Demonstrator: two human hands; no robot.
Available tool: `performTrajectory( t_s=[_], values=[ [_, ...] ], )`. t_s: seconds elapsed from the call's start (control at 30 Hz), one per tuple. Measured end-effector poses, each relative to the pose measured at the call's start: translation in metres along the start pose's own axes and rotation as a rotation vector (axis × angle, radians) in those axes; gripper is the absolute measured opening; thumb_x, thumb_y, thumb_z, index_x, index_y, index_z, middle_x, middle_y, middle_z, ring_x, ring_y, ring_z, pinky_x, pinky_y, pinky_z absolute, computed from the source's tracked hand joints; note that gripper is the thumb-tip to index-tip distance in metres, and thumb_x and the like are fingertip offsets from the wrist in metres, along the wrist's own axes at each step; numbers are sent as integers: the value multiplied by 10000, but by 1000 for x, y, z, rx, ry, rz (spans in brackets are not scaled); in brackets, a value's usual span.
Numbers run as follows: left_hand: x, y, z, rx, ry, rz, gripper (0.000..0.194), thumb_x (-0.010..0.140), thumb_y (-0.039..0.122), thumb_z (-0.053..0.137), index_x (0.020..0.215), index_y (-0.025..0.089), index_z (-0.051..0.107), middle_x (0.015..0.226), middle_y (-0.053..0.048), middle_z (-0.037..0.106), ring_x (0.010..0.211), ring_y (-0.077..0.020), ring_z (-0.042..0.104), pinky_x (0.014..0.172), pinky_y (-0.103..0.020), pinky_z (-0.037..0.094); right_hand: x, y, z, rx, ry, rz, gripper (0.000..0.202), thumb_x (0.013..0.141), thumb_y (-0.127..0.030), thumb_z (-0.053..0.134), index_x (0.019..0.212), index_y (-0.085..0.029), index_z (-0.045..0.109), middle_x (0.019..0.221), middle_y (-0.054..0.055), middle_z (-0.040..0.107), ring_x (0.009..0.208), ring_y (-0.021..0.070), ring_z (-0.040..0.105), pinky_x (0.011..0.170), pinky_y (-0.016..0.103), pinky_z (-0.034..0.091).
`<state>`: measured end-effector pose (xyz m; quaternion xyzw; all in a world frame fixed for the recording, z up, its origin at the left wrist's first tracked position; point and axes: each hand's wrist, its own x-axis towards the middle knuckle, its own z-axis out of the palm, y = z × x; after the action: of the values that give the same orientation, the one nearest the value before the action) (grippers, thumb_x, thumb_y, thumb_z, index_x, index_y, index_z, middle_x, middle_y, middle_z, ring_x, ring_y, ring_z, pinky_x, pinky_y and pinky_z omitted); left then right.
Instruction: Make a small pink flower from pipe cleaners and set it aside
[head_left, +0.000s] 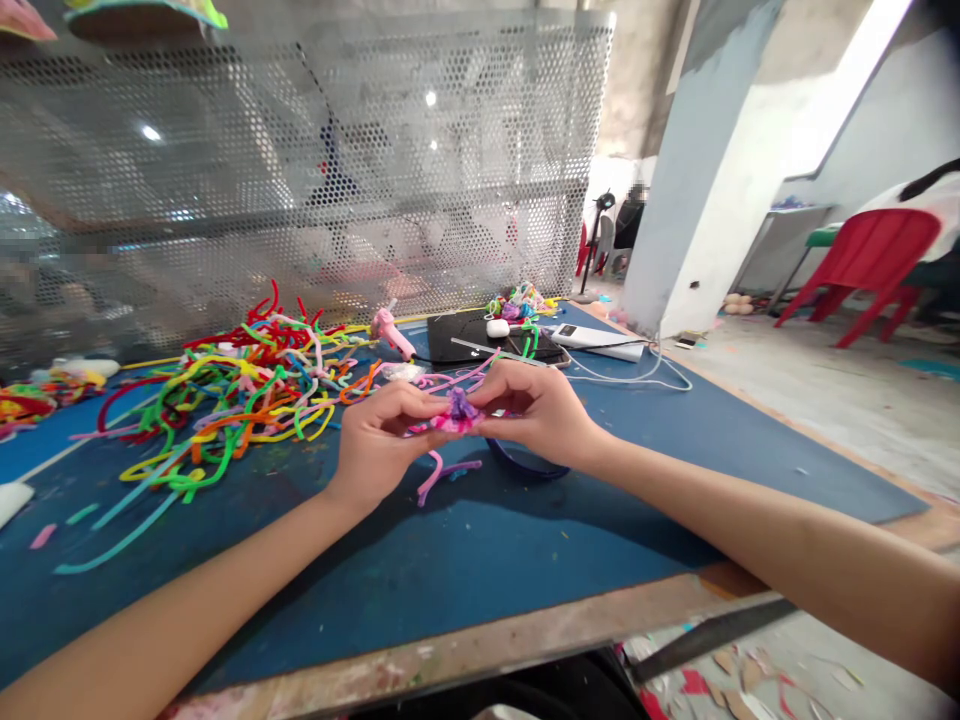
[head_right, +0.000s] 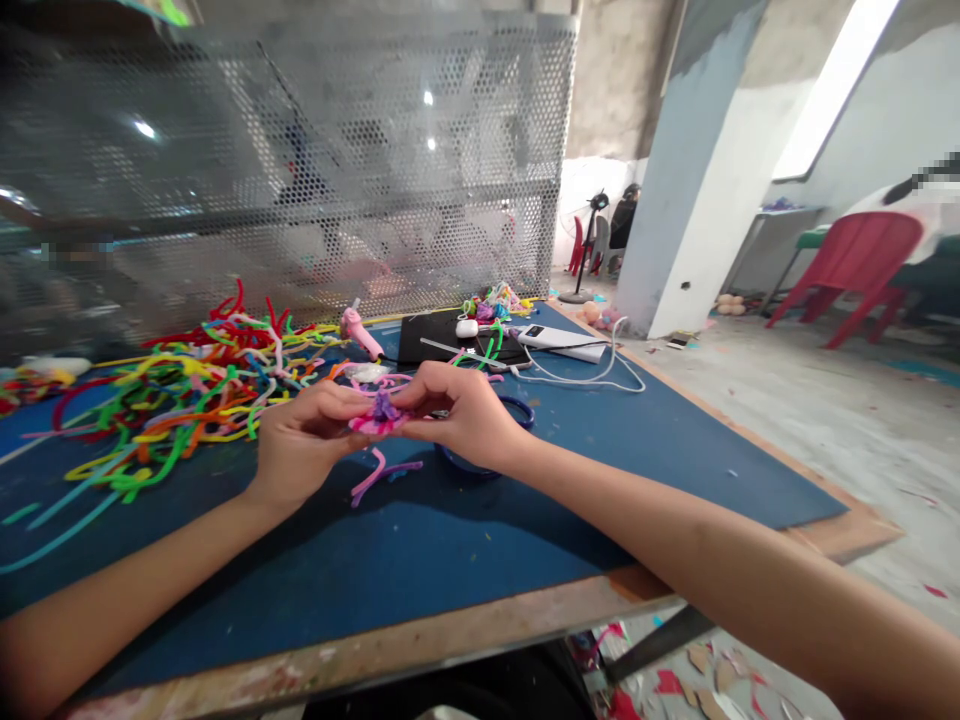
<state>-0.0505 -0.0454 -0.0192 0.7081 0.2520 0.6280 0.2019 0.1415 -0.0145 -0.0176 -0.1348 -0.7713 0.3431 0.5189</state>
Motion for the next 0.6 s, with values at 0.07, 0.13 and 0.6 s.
performTrajectory(
  t_s=[0.07,0.13,0.6],
  values=[
    [0,-1,0,0,-11,10,194,580,133,839,736,198,743,729,-29,723,715,-164,668,674,-272,544,-1,0,0,-44,-6,-12,152,696,-173,765,801,-137,662,767,22,614,687,119,606,600,232,527],
    [1,-1,0,-6,-6,-8,207,586,113,828,754,201,747,763,-33,725,756,-171,672,703,-276,549,-1,0,0,-59,5,-17,151,710,-183,755,817,-144,657,780,24,610,701,122,609,619,239,537],
    [1,-9,4,-684,-66,-768,284,760,275,733,1037,225,689,987,-21,724,885,-152,683,748,-235,561,1,7,4,-63,119,210,202,701,-117,709,881,-160,626,805,27,667,707,140,633,676,282,533]
  ],
)
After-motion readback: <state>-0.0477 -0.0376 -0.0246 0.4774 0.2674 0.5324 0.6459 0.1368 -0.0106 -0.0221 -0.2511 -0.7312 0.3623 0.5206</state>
